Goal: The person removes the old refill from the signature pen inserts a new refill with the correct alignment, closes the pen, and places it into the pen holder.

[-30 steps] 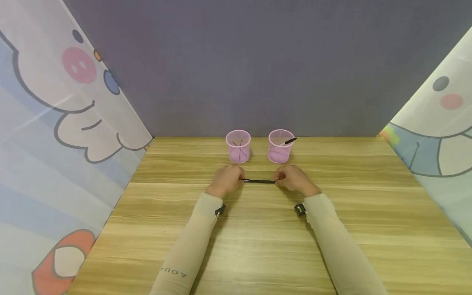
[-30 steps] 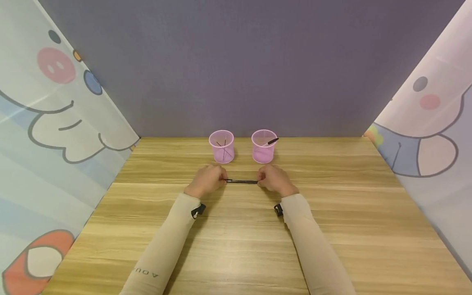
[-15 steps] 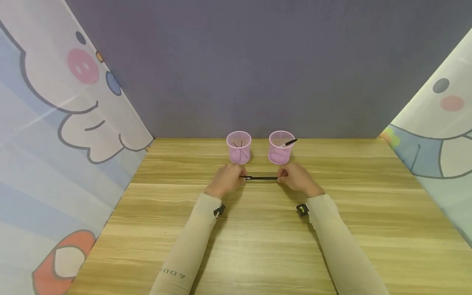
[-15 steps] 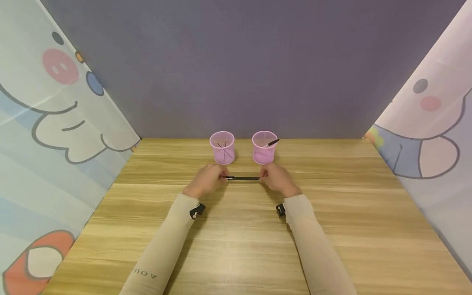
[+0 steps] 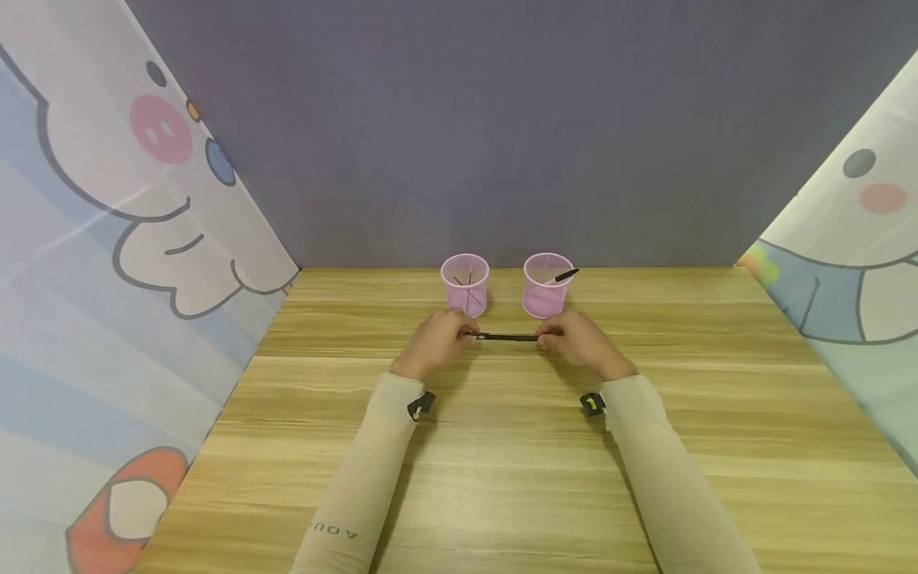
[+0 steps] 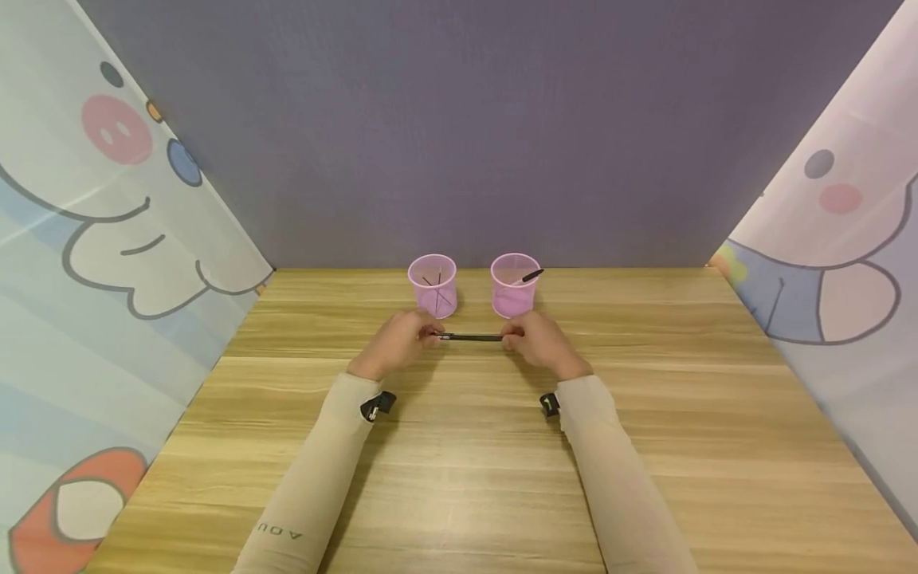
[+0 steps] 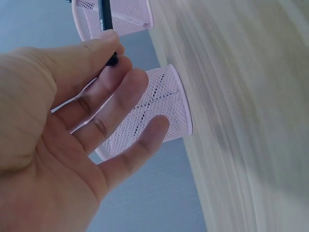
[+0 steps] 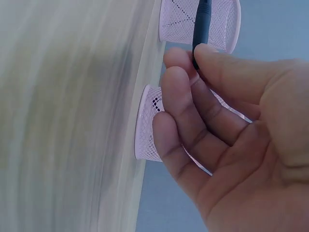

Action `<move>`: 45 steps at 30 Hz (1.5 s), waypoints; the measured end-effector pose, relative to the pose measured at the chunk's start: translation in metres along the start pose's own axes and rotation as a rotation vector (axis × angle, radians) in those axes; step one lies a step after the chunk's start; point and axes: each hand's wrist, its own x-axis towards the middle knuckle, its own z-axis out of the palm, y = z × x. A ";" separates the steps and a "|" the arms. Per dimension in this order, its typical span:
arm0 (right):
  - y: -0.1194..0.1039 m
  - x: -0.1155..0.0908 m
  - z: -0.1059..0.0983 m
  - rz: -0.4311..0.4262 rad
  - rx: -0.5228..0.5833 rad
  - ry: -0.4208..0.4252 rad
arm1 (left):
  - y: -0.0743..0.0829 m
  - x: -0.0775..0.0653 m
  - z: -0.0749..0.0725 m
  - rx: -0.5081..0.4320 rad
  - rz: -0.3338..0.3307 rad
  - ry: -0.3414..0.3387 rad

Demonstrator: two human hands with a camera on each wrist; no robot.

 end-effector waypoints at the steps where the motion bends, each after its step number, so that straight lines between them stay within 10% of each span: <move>1: 0.001 0.000 0.000 0.000 -0.002 0.001 | 0.000 0.000 0.000 -0.009 0.001 0.002; 45: -0.016 -0.002 -0.015 -0.041 -0.002 0.079 | 0.003 0.001 -0.011 -0.094 0.003 0.133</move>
